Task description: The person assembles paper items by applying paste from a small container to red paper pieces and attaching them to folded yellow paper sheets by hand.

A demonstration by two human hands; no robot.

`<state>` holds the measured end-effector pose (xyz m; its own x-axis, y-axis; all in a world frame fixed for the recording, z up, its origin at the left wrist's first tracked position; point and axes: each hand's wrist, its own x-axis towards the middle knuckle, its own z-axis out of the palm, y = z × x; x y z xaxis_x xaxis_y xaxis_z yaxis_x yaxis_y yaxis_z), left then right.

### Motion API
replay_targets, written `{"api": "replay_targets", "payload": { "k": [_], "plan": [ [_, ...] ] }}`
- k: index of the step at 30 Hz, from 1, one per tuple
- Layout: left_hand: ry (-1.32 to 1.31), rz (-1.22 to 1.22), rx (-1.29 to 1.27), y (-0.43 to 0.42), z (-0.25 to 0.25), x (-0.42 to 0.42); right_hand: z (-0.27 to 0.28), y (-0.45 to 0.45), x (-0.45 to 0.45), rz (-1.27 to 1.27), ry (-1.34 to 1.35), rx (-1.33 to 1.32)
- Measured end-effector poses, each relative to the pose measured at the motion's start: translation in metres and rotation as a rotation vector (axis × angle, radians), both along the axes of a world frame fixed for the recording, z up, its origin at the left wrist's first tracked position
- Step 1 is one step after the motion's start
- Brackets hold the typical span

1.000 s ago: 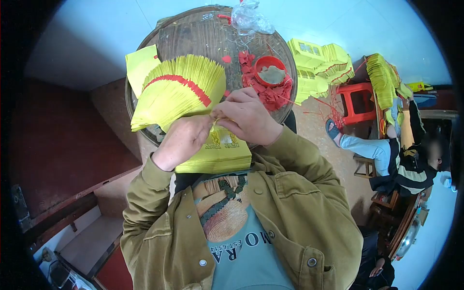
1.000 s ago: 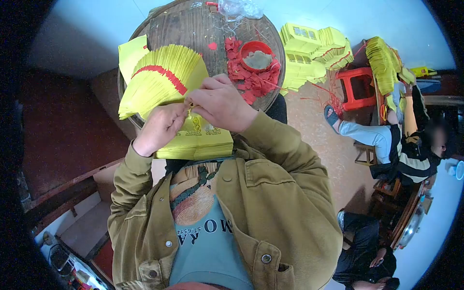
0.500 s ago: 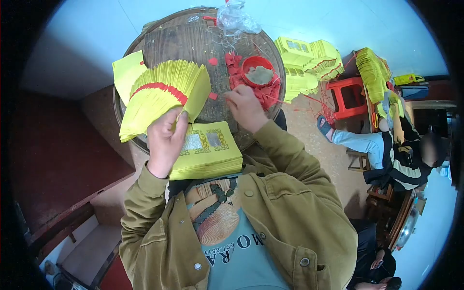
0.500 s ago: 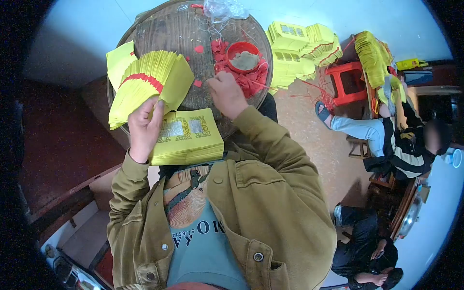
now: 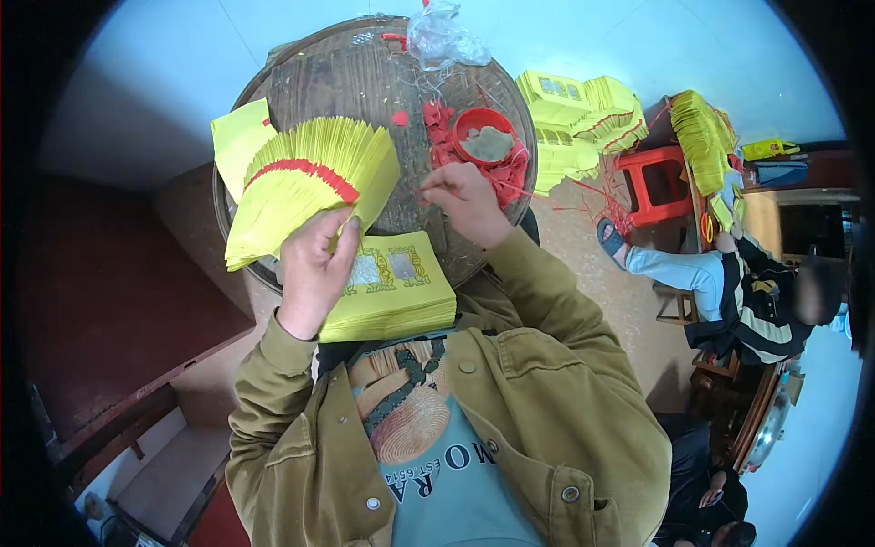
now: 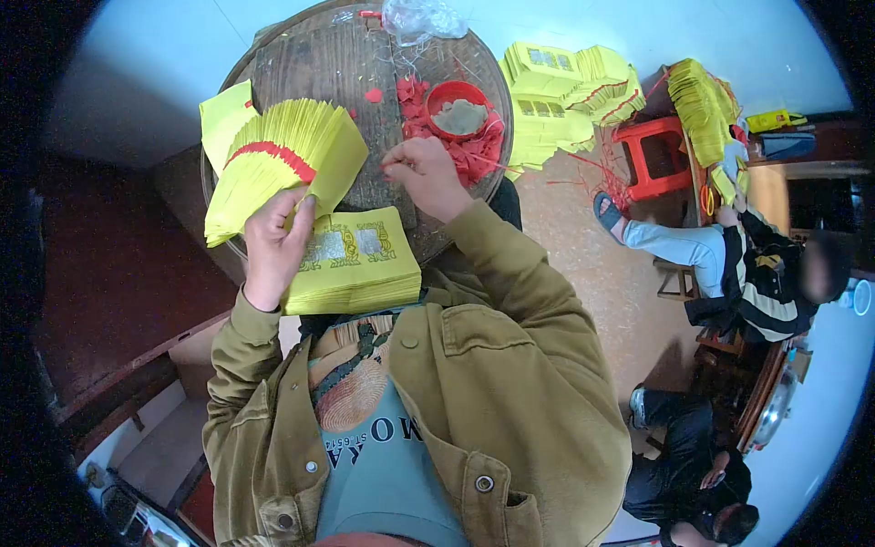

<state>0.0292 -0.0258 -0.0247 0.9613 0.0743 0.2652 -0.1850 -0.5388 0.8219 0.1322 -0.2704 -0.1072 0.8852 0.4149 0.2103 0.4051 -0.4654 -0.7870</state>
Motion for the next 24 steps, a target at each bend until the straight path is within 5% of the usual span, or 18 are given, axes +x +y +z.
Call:
{"api": "replay_targets", "payload": {
  "k": [2,4,11,13,16,24],
  "plan": [
    [-0.039,-0.052,0.131,0.001,-0.001,0.001,0.028,-0.004,-0.004,-0.030,0.129,0.150],
    [-0.005,-0.060,0.136,0.000,0.001,0.000,0.056,-0.007,-0.005,0.086,-0.028,0.063],
    [0.040,-0.068,0.132,-0.002,0.005,-0.002,0.057,0.001,-0.017,0.066,0.232,0.243],
    [0.012,-0.081,0.125,-0.002,-0.001,-0.003,0.074,0.004,-0.015,0.212,-0.245,0.041],
    [0.009,-0.131,0.135,-0.002,-0.001,-0.005,0.108,0.015,-0.030,0.224,-0.492,-0.119],
    [0.044,-0.241,0.135,-0.004,0.001,-0.005,0.109,0.043,-0.037,0.305,-0.708,-0.254]
  ]
}}
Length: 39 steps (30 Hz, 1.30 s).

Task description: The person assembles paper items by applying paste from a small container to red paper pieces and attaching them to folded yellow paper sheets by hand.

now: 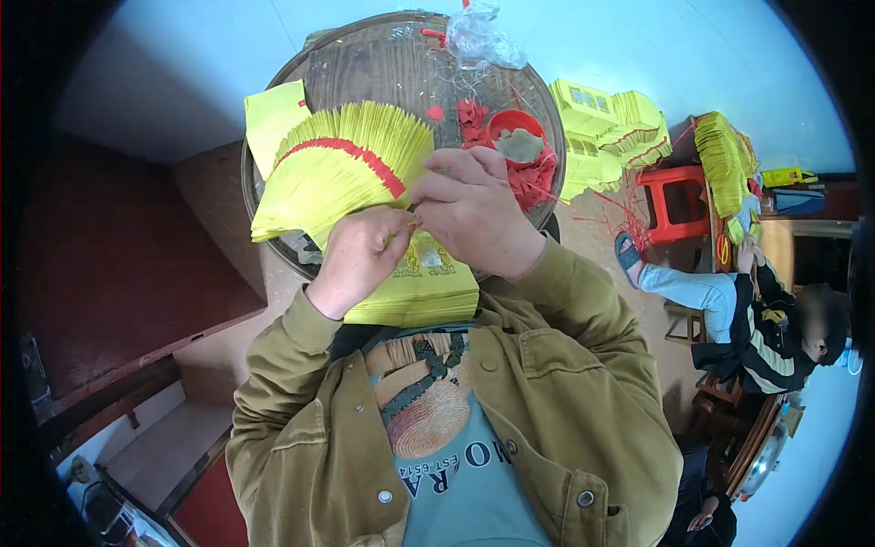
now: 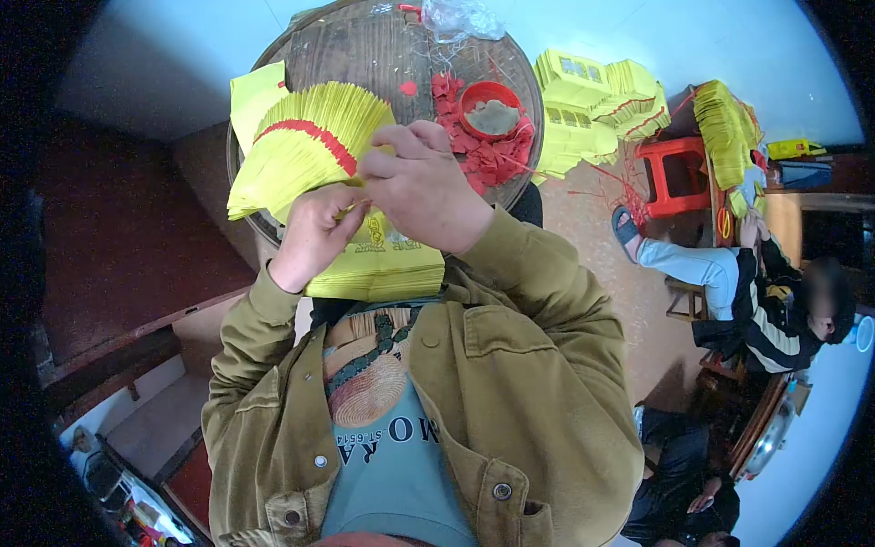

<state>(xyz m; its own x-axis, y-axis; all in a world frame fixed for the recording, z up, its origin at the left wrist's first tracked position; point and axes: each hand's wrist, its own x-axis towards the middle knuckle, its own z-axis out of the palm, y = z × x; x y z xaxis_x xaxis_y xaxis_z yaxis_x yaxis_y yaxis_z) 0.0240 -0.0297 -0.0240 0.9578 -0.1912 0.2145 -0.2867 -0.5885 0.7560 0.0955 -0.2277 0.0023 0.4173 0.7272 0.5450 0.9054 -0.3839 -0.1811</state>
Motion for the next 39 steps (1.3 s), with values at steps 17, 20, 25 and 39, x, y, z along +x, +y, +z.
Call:
{"api": "replay_targets", "payload": {
  "k": [17,20,25,39],
  "plan": [
    [0.115,0.016,-0.120,-0.002,-0.001,-0.004,-0.028,-0.008,-0.003,-0.031,0.569,0.096],
    [0.057,0.058,-0.205,-0.006,0.005,-0.003,-0.044,-0.006,0.000,0.032,0.909,0.296],
    [0.119,0.115,-0.165,-0.006,0.004,-0.007,-0.053,-0.003,-0.005,-0.011,0.784,0.396],
    [-0.323,0.077,0.114,-0.009,0.040,-0.020,-0.040,-0.017,-0.001,-0.127,0.418,0.297]
  ]
}}
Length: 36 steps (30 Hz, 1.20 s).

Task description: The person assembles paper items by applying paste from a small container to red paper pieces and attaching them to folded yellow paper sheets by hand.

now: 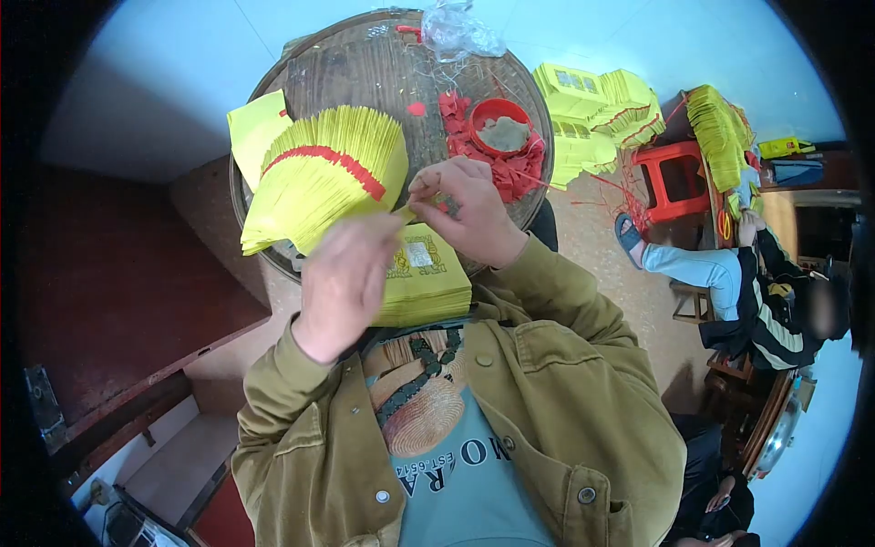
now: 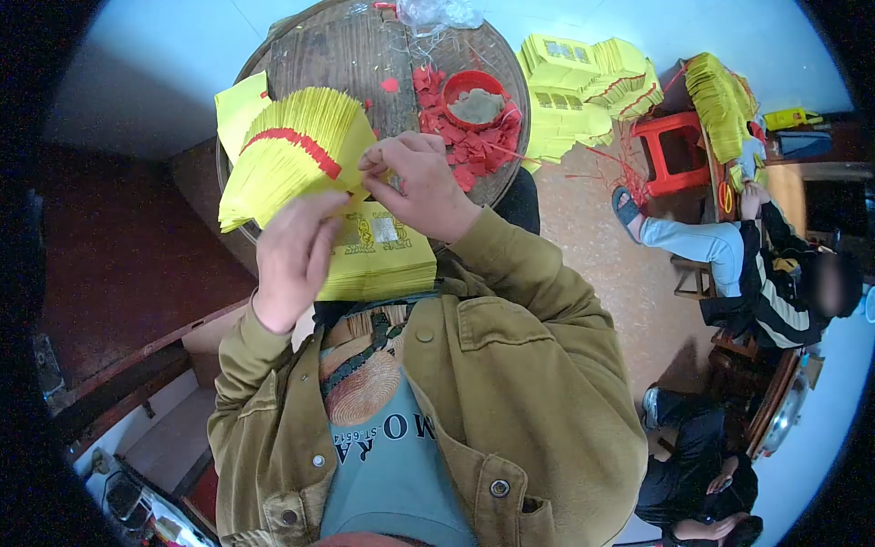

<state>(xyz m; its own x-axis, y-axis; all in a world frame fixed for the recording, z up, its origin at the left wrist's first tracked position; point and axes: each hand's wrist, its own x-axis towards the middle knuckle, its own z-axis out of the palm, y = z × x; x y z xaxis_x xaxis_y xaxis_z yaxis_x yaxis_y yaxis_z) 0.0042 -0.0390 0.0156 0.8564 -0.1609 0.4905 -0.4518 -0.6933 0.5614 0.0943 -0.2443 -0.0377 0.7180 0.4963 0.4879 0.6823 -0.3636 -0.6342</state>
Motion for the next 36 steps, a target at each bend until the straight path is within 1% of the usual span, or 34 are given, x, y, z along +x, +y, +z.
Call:
{"api": "replay_targets", "payload": {
  "k": [2,3,4,5,6,7,8,10,11,12,14,15,17,18,20,21,23,24,26,27,29,30,32,33,35,36],
  "plan": [
    [0.341,-0.313,-0.027,0.002,0.005,-0.016,0.004,0.002,-0.001,-0.009,-0.034,-0.003],
    [0.609,-0.356,0.083,-0.001,0.018,-0.014,0.011,0.002,-0.003,-0.070,-0.149,-0.018],
    [0.612,-0.349,0.079,0.000,0.008,-0.013,0.014,0.002,-0.006,-0.131,-0.262,-0.032],
    [0.474,-0.305,0.147,0.003,-0.010,-0.009,0.014,0.001,-0.011,-0.125,-0.260,-0.033],
    [0.336,-0.264,0.214,0.003,-0.016,-0.003,0.012,-0.002,-0.019,-0.021,-0.113,-0.007],
    [0.303,-0.190,0.180,0.004,-0.020,0.001,0.010,-0.005,-0.027,0.079,0.036,0.017],
    [0.308,-0.193,0.175,0.006,-0.021,0.003,0.008,-0.006,-0.037,0.077,0.041,0.012],
    [0.402,-0.154,0.029,0.011,-0.019,0.007,-0.001,-0.006,-0.053,0.285,0.041,-0.203],
    [0.430,-0.173,0.022,0.014,-0.020,0.009,-0.009,-0.007,-0.057,0.351,0.000,-0.340],
    [0.431,-0.171,0.019,0.017,-0.019,0.010,-0.016,-0.008,-0.058,0.354,0.000,-0.343],
    [0.527,-0.271,-0.019,0.022,-0.013,0.012,-0.027,-0.009,-0.056,0.323,0.132,-0.399],
    [0.528,-0.269,-0.018,0.025,-0.011,0.013,-0.023,-0.009,-0.052,0.325,0.132,-0.398],
    [0.549,-0.431,-0.073,0.028,-0.007,0.016,-0.010,-0.009,-0.040,0.219,0.391,-0.238],
    [0.547,-0.435,-0.072,0.027,-0.004,0.015,-0.008,-0.009,-0.037,0.214,0.389,-0.237],
    [0.633,-0.354,-0.108,0.023,0.003,0.010,-0.005,-0.008,-0.031,0.107,0.454,-0.127],
    [0.632,-0.355,-0.107,0.021,0.001,0.009,-0.003,-0.008,-0.029,0.105,0.452,-0.127],
    [0.484,-0.260,0.024,0.018,-0.011,0.007,-0.001,-0.006,-0.026,0.033,0.181,-0.088],
    [0.482,-0.261,0.024,0.017,-0.019,0.007,-0.003,-0.006,-0.024,0.033,0.179,-0.088],
    [0.419,-0.150,-0.020,0.016,-0.033,0.011,-0.010,-0.006,-0.020,0.030,0.027,-0.085],
    [0.419,-0.149,-0.019,0.016,-0.032,0.013,-0.010,-0.006,-0.018,0.031,0.027,-0.084],
    [0.499,-0.120,-0.020,0.018,-0.028,0.016,-0.008,-0.008,-0.015,0.169,-0.110,-0.045],
    [0.500,-0.118,-0.020,0.019,-0.026,0.017,-0.003,-0.007,-0.015,0.170,-0.108,-0.045],
    [0.529,-0.174,0.097,0.019,-0.023,0.019,0.008,-0.004,-0.014,0.160,-0.142,-0.132],
    [0.530,-0.174,0.098,0.019,-0.025,0.018,0.008,-0.002,-0.013,0.160,-0.142,-0.131],
    [0.416,-0.240,0.021,0.021,-0.030,0.018,0.007,0.005,-0.008,0.172,-0.237,-0.135],
    [0.415,-0.241,0.022,0.022,-0.030,0.019,0.007,0.007,-0.008,0.171,-0.238,-0.135]
  ]
}}
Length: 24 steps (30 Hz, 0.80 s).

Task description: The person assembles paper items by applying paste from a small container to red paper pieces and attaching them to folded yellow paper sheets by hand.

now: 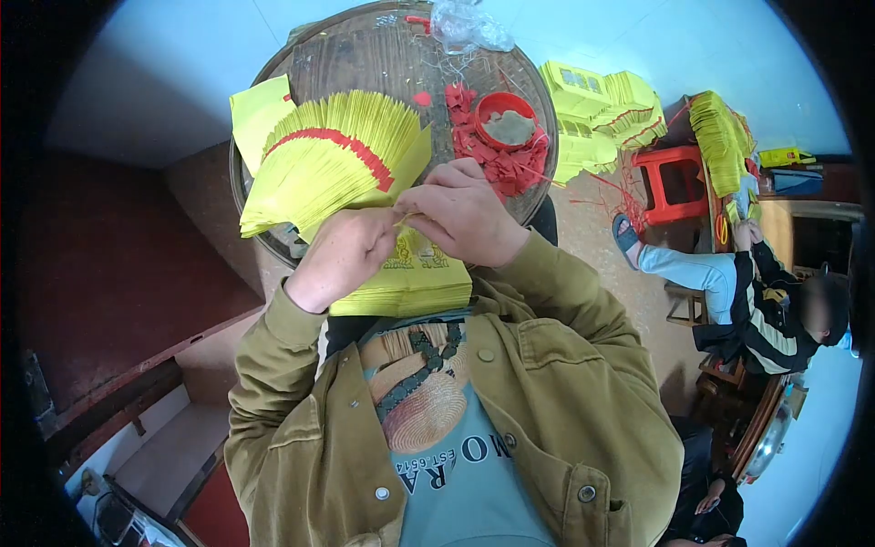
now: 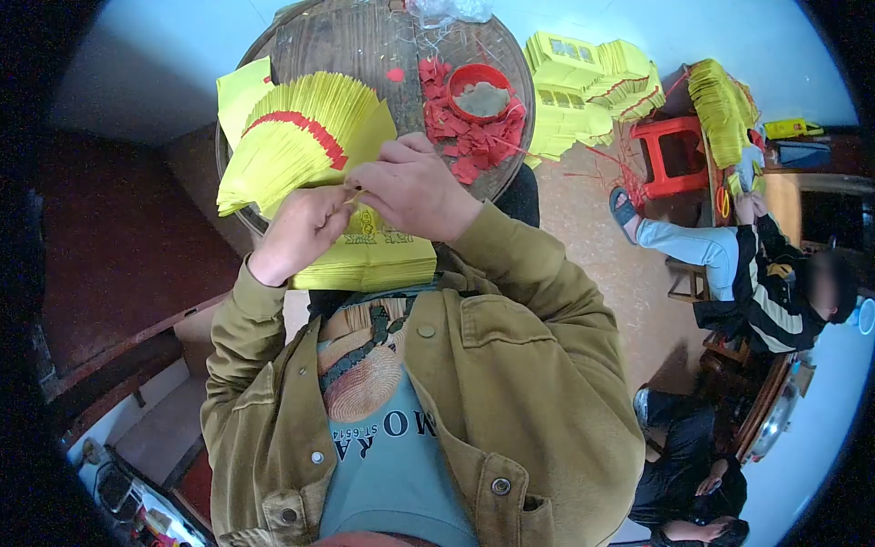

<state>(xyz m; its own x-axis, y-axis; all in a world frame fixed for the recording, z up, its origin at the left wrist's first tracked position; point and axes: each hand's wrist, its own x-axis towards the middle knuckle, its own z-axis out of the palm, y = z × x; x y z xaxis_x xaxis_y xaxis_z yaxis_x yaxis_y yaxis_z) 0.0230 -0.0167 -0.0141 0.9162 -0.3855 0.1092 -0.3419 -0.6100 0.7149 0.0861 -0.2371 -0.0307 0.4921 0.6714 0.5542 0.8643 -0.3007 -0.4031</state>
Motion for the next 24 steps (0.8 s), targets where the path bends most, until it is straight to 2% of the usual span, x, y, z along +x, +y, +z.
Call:
{"api": "replay_targets", "payload": {
  "k": [3,5,6,8,9,10,12,13,17,20,22,23,24],
  "plan": [
    [0.087,-0.016,0.076,0.002,-0.004,0.002,-0.001,0.001,0.003,0.022,0.046,-0.035],
    [-0.017,0.130,-0.088,-0.001,-0.012,0.002,0.000,-0.003,0.012,-0.199,-0.057,0.111],
    [-0.016,0.128,-0.095,-0.004,-0.011,0.002,-0.001,-0.006,0.012,-0.201,-0.057,0.104],
    [0.049,0.379,-0.236,-0.009,-0.008,0.003,-0.005,-0.014,0.012,-0.455,0.772,0.472],
    [-0.050,0.371,-0.292,-0.010,-0.012,0.003,-0.002,-0.025,0.010,-0.503,0.804,0.214],
    [-0.051,0.368,-0.298,-0.010,-0.012,0.004,-0.017,-0.030,0.009,-0.508,0.800,0.211],
    [-0.085,0.377,-0.264,-0.010,-0.012,0.004,-0.069,-0.041,0.004,-0.336,0.231,-0.030],
    [-0.083,0.377,-0.268,-0.010,-0.013,0.003,-0.078,-0.040,-0.002,-0.356,0.193,-0.103],
    [-0.075,0.365,-0.223,-0.011,-0.011,0.002,-0.099,-0.036,-0.010,-0.321,0.122,-0.208],
    [-0.041,0.359,-0.190,-0.009,-0.009,0.002,-0.099,-0.036,-0.003,-0.316,0.143,-0.153],
    [-0.003,0.363,-0.159,-0.009,-0.011,0.001,-0.080,-0.034,-0.001,-0.375,0.289,-0.018],
    [-0.122,0.351,-0.169,-0.009,-0.015,0.003,-0.076,-0.034,0.000,-0.376,0.290,-0.018],
    [-0.243,0.337,-0.178,-0.011,-0.016,0.004,-0.072,-0.034,0.002,-0.360,0.437,0.036]
  ]
}}
